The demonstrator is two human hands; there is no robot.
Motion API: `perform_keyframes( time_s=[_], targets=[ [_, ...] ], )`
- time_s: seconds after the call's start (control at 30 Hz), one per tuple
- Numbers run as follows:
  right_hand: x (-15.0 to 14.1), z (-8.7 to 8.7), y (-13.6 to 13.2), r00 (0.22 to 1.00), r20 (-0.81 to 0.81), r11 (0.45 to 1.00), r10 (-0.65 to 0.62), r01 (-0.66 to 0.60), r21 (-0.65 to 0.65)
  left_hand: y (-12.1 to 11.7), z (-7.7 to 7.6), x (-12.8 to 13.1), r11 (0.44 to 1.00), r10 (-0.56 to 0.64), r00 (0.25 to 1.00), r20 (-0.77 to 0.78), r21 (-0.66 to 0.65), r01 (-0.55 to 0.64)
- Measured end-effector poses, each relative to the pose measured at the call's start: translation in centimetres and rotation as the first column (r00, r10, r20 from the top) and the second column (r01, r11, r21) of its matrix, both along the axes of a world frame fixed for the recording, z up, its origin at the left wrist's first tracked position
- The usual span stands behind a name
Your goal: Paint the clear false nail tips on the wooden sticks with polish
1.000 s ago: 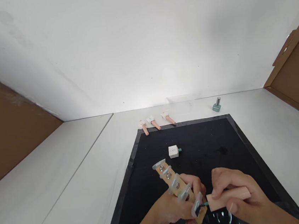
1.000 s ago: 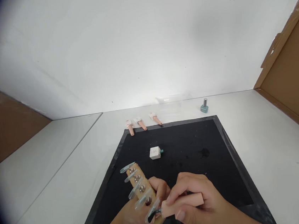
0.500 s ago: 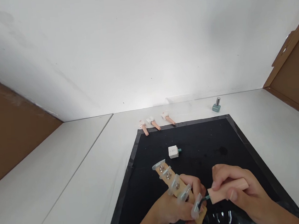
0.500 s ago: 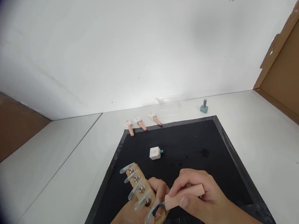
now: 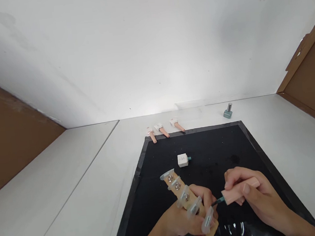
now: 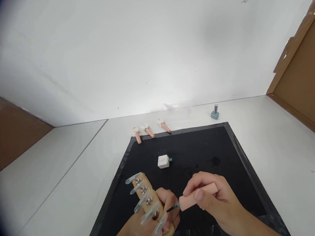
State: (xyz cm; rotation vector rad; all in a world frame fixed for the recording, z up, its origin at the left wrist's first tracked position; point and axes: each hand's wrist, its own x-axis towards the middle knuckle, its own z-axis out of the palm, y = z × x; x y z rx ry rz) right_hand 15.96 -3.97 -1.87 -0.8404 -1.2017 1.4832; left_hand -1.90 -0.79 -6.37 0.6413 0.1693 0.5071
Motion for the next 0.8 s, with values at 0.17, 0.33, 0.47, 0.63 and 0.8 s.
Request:
perform_keyframes(
  time_s=[0.17,0.33,0.47,0.63,0.8],
  targets=[
    [0.0,0.0,0.1,0.997,-0.073,0.999,-0.033,0.033,-0.003,0.0,0.5,-0.1,1.0,0.023,1.0,0.012,-0.008,-0.023],
    [-0.2,0.2,0.0,0.995,-0.092,0.998,0.029,-0.023,0.066,0.4,1.2,-0.1,0.999,0.011,0.998,-0.066,0.043,-0.008],
    [-0.4,1.0,0.0,1.0,-0.004,0.992,0.02,-0.02,0.125,0.6,1.5,-0.1,0.998,-0.03,0.991,-0.129,0.056,0.038],
    [-0.5,1.5,0.0,0.998,0.056,0.992,-0.029,0.022,0.125,0.6,1.3,-0.2,0.999,-0.041,0.994,-0.103,0.017,0.043],
    [-0.5,1.1,0.0,0.993,0.104,0.996,-0.06,0.052,0.078,0.4,0.8,-0.2,0.999,-0.047,0.997,-0.064,0.017,0.049]
  ],
)
